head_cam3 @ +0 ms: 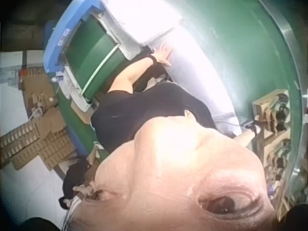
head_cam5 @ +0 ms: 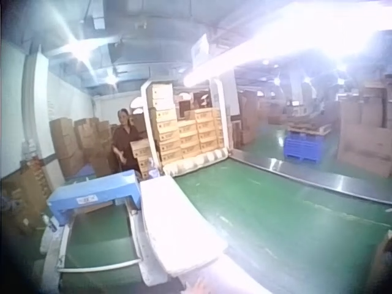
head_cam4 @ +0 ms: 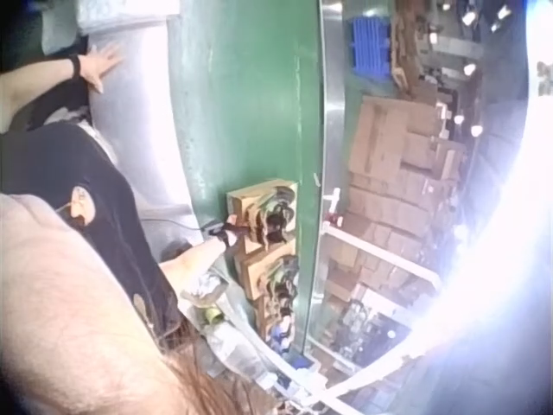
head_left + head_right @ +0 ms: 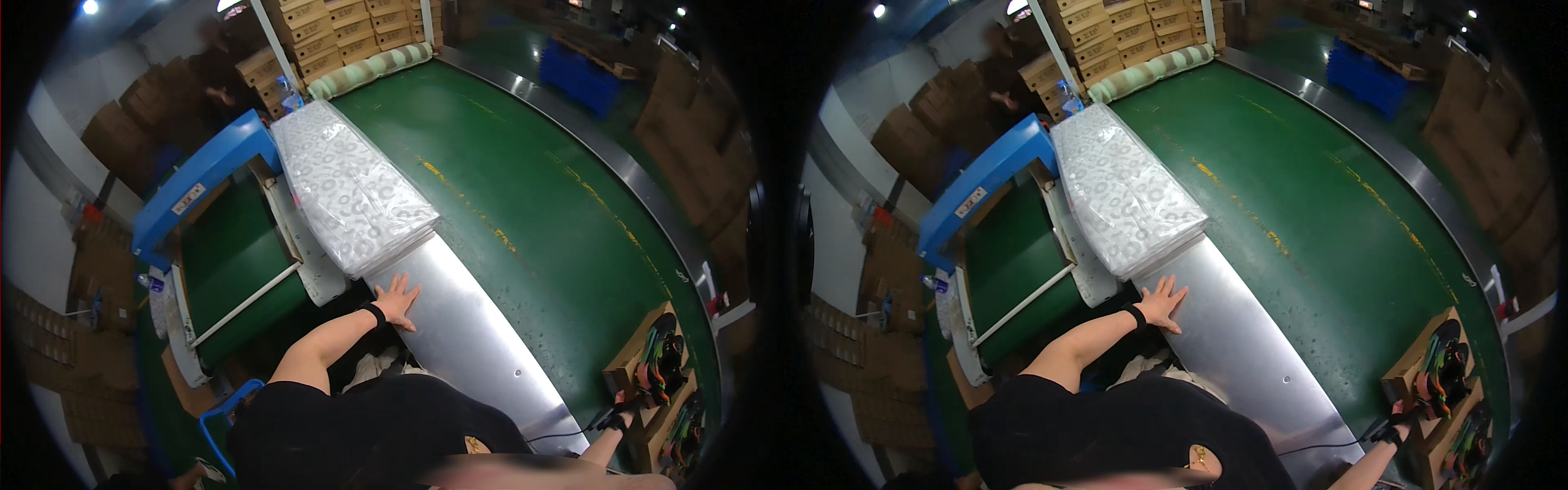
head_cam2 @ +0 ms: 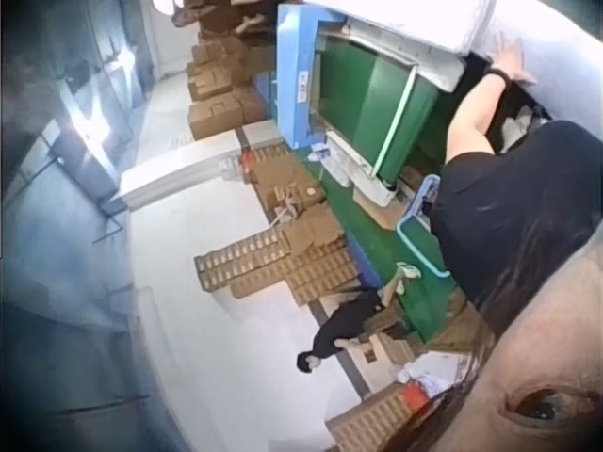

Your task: The person packs shoes into boxes by hand, first lining each box with tissue paper before placing a pair of shoes inside. After closing the lid, the person sets the box on a conveyor belt and repeats the process with several more pairs.

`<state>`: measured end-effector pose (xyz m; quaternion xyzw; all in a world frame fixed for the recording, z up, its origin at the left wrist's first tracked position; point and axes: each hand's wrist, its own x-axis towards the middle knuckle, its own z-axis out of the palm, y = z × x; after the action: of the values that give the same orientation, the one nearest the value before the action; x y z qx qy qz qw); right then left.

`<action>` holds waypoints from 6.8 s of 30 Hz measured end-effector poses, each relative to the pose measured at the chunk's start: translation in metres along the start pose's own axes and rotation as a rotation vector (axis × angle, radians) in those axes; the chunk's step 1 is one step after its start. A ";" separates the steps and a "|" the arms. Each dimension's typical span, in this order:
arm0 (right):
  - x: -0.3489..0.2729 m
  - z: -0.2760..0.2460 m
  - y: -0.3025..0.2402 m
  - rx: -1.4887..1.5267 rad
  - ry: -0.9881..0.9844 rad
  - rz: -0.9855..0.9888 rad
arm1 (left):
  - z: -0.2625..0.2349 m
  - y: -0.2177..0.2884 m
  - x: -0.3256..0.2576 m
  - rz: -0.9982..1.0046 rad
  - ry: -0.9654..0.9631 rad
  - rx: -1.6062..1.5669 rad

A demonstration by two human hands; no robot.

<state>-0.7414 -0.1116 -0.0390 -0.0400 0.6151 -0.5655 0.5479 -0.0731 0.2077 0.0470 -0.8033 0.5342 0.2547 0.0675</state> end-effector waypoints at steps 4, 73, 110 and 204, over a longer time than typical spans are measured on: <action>0.045 0.018 0.024 0.072 -0.136 -0.180 | 0.008 0.009 -0.007 -0.033 -0.055 -0.036; -0.215 0.166 0.169 -1.899 -0.099 -1.559 | -0.079 0.256 0.138 0.338 -0.282 -0.983; -0.252 0.210 0.049 -0.566 -0.410 -0.712 | -0.064 -0.085 0.126 -0.083 0.800 -1.174; -0.240 0.316 0.187 -1.122 -0.913 -0.688 | -0.191 0.113 0.145 0.614 -0.125 -1.488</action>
<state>-0.3127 -0.0905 0.0496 -0.7245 0.4760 -0.2367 0.4387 -0.0664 -0.0324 0.1606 -0.4395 0.4167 0.5953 -0.5280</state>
